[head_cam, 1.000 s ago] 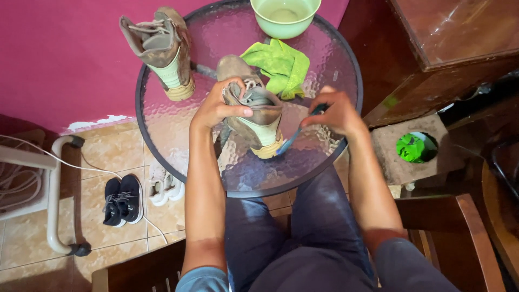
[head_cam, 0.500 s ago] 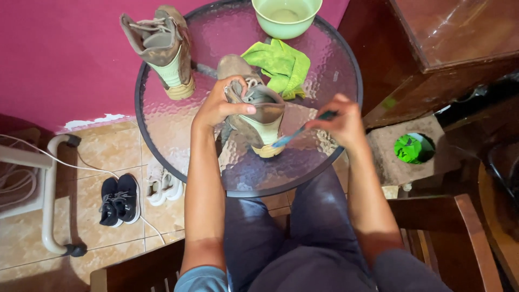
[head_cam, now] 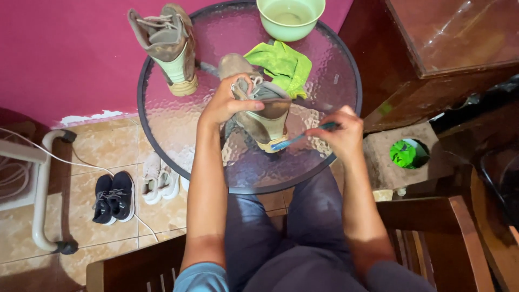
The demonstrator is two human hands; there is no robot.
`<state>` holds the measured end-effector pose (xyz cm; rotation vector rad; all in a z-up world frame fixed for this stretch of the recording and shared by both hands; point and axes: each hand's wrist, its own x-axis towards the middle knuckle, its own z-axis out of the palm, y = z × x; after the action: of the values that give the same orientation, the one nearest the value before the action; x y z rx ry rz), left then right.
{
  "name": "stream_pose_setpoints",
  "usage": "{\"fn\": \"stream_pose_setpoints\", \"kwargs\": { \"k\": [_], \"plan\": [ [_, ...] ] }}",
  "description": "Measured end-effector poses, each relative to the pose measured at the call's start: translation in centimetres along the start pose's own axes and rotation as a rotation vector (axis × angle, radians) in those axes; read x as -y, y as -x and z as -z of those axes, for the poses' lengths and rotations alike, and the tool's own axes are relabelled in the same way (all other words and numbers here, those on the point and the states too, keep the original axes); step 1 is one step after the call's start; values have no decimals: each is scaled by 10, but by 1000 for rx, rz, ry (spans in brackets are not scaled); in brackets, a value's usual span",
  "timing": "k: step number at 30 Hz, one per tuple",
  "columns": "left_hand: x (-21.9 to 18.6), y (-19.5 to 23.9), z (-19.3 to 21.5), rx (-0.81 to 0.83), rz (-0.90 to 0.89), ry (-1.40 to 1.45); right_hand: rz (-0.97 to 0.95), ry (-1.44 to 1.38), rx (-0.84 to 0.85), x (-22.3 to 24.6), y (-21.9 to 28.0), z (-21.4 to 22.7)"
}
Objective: The person scrubs a beige high-top sneaker with a blue toothbrush, focusing on the upper and midsole areas. A green cloth and a bowl of water are on the glass table, and the person rotates the shoe to access different sides.
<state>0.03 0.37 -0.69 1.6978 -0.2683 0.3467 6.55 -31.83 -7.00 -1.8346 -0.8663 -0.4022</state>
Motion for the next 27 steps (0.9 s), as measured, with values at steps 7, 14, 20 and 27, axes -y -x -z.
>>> {"fn": "stream_pose_setpoints", "kwargs": {
  "k": [7,14,20,27],
  "plan": [
    [-10,-1,-4,-15,-46,-17,102,57,-44,40,5,1],
    [-9,3,-7,2,16,4,31,118,-163,52,27,-3],
    [-8,-2,-5,-11,0,-8,-85,101,-206,27,34,-3],
    [-5,-2,-4,-6,-31,-4,-10,48,-143,46,18,-4]
  ]
}}
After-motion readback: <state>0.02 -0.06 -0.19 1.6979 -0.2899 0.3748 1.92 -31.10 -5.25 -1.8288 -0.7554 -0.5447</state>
